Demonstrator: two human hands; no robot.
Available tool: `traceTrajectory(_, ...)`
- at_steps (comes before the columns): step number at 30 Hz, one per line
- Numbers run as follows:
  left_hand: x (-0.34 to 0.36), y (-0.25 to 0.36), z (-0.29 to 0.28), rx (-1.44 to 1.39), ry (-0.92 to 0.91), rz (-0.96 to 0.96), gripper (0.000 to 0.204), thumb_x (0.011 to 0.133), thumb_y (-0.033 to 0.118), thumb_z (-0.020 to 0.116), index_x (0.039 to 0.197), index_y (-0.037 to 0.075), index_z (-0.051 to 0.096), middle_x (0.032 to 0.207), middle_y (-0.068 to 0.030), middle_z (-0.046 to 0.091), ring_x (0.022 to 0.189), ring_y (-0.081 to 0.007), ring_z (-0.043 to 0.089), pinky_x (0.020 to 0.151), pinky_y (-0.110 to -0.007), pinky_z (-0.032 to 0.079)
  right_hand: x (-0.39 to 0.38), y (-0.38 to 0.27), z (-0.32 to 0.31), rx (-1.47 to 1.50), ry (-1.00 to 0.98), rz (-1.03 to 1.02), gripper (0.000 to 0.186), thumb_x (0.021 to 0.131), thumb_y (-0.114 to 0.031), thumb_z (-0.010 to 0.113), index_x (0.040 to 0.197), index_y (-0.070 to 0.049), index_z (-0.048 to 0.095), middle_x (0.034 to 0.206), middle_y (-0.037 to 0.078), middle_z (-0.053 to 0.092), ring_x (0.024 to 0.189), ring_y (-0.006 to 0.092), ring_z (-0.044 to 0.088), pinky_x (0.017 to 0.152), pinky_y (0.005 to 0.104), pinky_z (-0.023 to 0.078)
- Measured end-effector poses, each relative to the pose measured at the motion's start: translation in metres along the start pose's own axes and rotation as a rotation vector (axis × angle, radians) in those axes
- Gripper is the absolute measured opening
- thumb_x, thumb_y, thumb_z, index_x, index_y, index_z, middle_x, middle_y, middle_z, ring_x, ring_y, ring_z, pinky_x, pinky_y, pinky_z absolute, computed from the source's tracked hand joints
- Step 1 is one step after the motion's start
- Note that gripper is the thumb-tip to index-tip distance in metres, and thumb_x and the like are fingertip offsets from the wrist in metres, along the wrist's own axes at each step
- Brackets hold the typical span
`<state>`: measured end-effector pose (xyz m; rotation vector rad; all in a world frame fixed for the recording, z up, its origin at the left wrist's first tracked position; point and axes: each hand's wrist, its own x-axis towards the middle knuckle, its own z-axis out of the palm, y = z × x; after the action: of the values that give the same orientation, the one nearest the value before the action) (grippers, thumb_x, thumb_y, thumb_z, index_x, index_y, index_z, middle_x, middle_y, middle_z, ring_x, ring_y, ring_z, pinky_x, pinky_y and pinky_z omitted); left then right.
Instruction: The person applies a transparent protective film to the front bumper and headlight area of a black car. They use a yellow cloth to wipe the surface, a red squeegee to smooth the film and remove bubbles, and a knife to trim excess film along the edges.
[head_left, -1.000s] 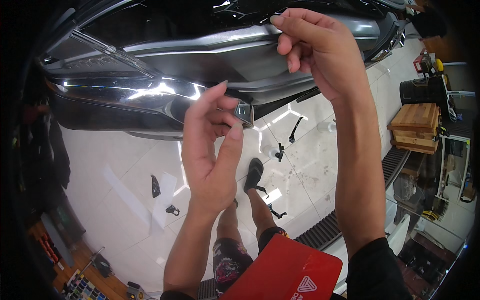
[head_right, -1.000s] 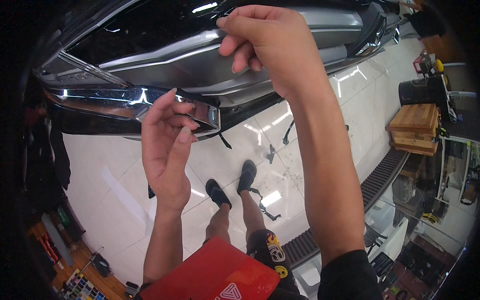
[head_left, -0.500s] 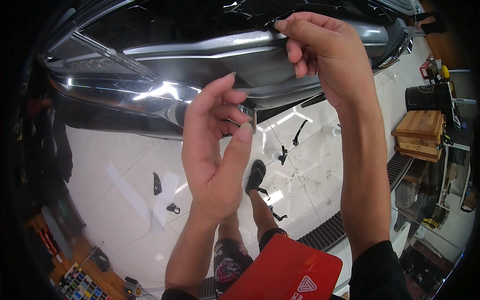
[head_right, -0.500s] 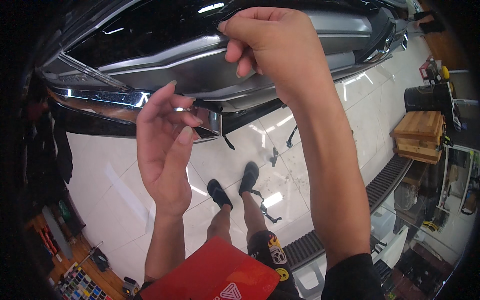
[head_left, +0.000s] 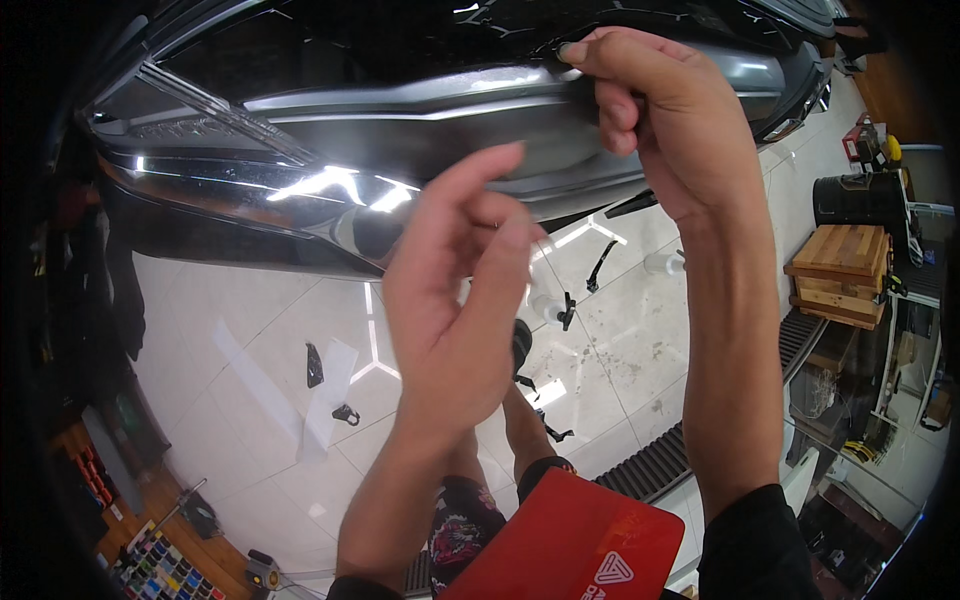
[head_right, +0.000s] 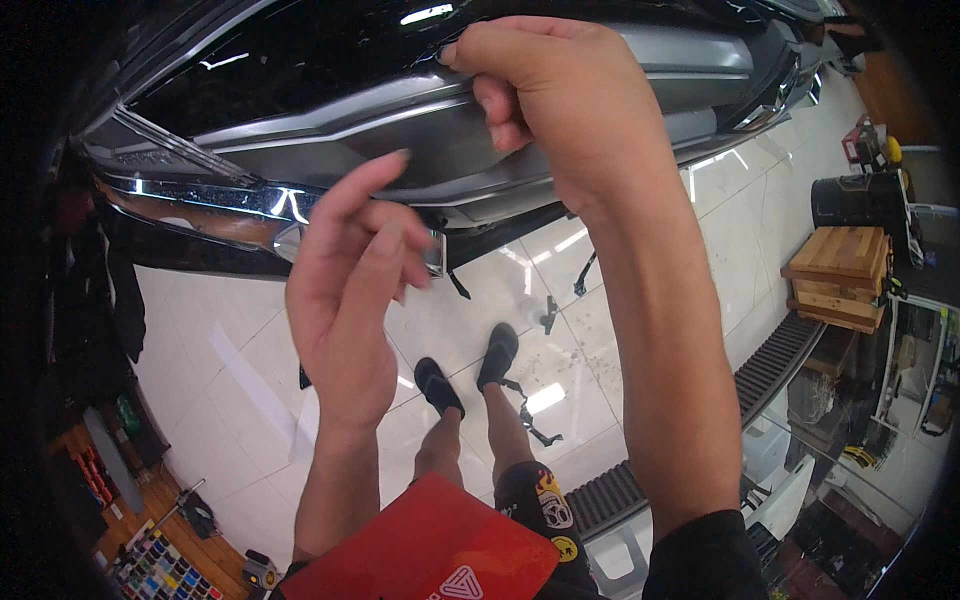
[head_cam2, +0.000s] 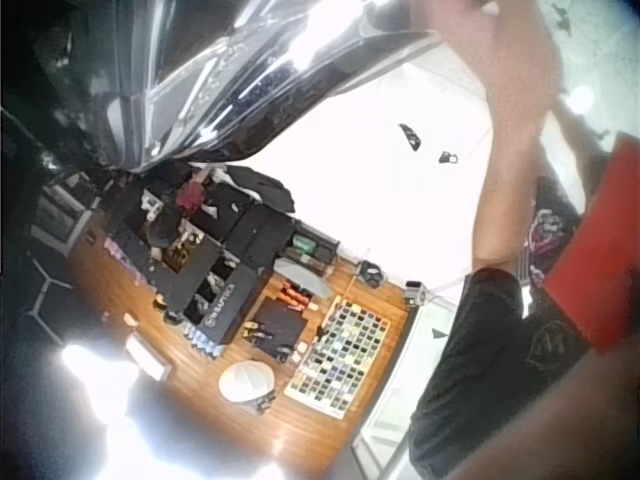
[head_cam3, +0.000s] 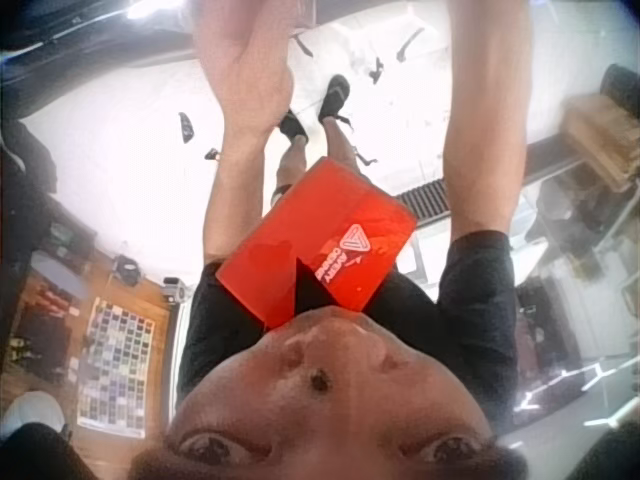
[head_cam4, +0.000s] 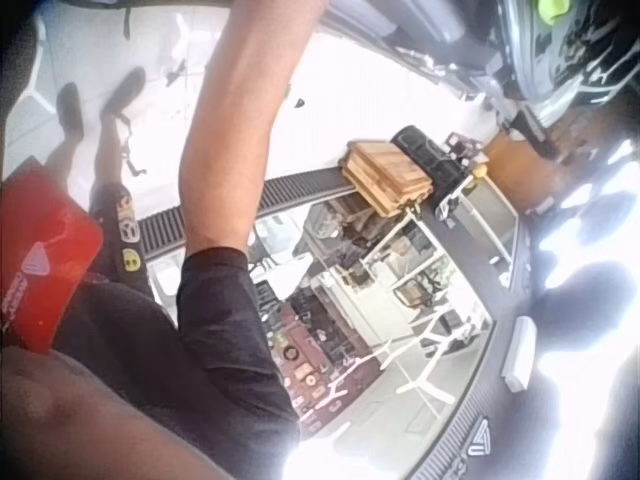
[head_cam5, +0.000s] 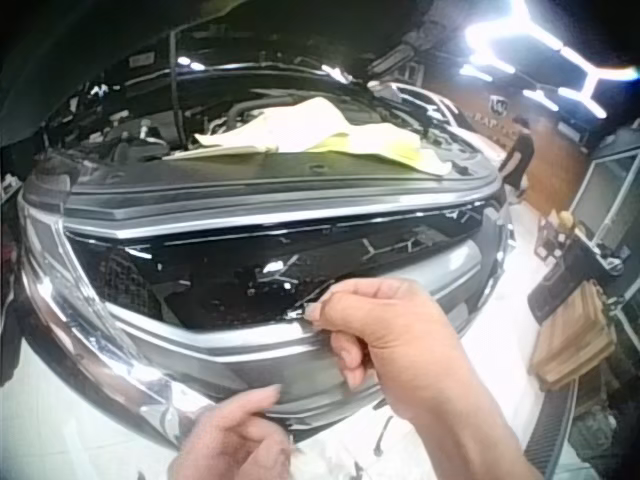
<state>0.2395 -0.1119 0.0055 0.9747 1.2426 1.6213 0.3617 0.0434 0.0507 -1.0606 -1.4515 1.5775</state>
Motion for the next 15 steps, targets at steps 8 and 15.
traceTrajectory(8, 0.041, 0.026, 0.056, -0.578, 0.213, -0.300, 0.036, 0.108, 0.026, 0.060, 0.130, 0.000, 0.066, 0.070, -0.0017, 0.062, 0.055, -0.0084, 0.053, 0.052, -0.022, 0.038, 0.001, -0.004, -0.006, 0.027, -0.047, 0.051, 0.015, 0.089, -0.016, 0.072, 0.086, -0.001, 0.075, 0.062, -0.001, 0.057, 0.054, 0.0092, 0.052, 0.054, 0.0251, 0.038)
traceTrajectory(15, 0.053, 0.032, 0.059, -0.740, 0.327, -0.464, 0.036, 0.105, 0.026, 0.060, 0.128, 0.000, 0.068, 0.075, -0.0047, 0.065, 0.063, -0.0134, 0.059, 0.064, -0.027, 0.044, -0.034, -0.033, -0.018, -0.207, -0.044, -0.028, 0.021, 0.092, -0.017, 0.068, 0.101, 0.001, 0.073, 0.079, 0.002, 0.065, 0.069, 0.0107, 0.060, 0.060, 0.0246, 0.044)
